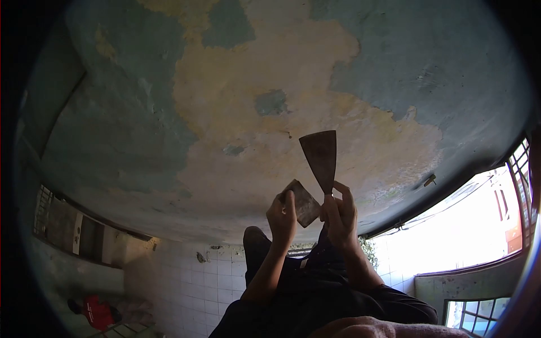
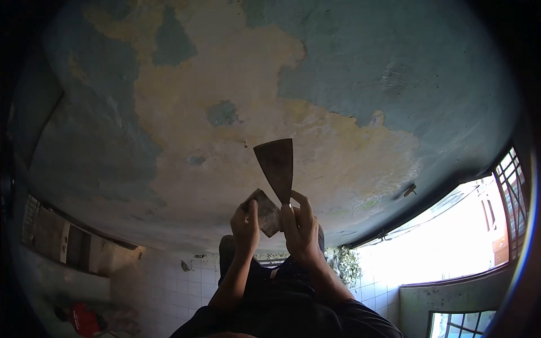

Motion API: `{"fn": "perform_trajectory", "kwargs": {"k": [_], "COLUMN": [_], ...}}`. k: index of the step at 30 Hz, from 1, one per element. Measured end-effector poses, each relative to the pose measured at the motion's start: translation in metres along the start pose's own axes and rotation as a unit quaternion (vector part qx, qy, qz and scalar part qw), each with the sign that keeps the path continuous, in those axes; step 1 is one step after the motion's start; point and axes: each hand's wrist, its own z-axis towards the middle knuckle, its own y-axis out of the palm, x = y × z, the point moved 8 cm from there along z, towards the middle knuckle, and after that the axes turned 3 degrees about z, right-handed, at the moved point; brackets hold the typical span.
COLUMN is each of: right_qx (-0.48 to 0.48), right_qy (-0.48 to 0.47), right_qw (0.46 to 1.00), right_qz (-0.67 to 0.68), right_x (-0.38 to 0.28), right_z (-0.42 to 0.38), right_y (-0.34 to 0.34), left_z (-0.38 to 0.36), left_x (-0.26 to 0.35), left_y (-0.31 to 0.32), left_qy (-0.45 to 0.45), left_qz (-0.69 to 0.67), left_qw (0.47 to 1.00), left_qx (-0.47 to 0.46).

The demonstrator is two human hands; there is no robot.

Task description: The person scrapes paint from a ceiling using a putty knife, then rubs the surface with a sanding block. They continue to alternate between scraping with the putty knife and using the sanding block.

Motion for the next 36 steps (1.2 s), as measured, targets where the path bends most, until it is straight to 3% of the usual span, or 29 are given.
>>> {"fn": "perform_trajectory", "kwargs": {"k": [2,6,12,14,16,23,27,31,33,36], "right_qx": [0.006,0.006,0.025,0.027,0.026,0.038,0.057,0.023,0.010,-0.007], "right_qy": [0.068,0.081,0.053,-0.007,0.021,0.019,-0.032,-0.001,-0.032,-0.008], "right_qw": [0.997,0.996,0.998,0.998,0.999,0.997,0.998,1.000,0.999,0.992], "right_qz": [-0.021,-0.036,-0.002,-0.061,-0.031,0.057,-0.015,-0.003,0.040,0.129], "right_x": [0.006,0.018,0.018,0.013,0.018,0.010,0.001,0.016,0.011,0.016], "right_z": [-0.001,-0.001,-0.003,-0.004,-0.005,-0.009,-0.007,-0.006,-0.004,0.000], "right_y": [0.001,0.010,0.022,0.026,0.028,0.043,0.044,0.040,0.044,0.042], "left_z": [0.000,-0.003,-0.006,-0.006,-0.008,-0.029,-0.039,-0.047,-0.048,-0.048], "left_x": [-0.002,-0.001,0.013,0.011,0.025,0.023,0.023,0.030,0.034,0.034], "left_y": [0.000,-0.003,-0.012,-0.017,-0.017,-0.016,-0.013,-0.010,-0.008,-0.008], "left_qy": [0.018,0.062,0.036,0.021,0.157,0.114,0.098,0.067,0.078,0.097], "left_qz": [-0.001,0.014,-0.027,-0.018,0.020,-0.015,-0.049,-0.126,-0.080,-0.080], "left_qw": [1.000,0.998,0.999,0.999,0.986,0.984,0.979,0.973,0.977,0.979], "left_qx": [-0.011,-0.003,-0.030,-0.033,-0.057,-0.133,-0.172,-0.184,-0.182,-0.162]}}
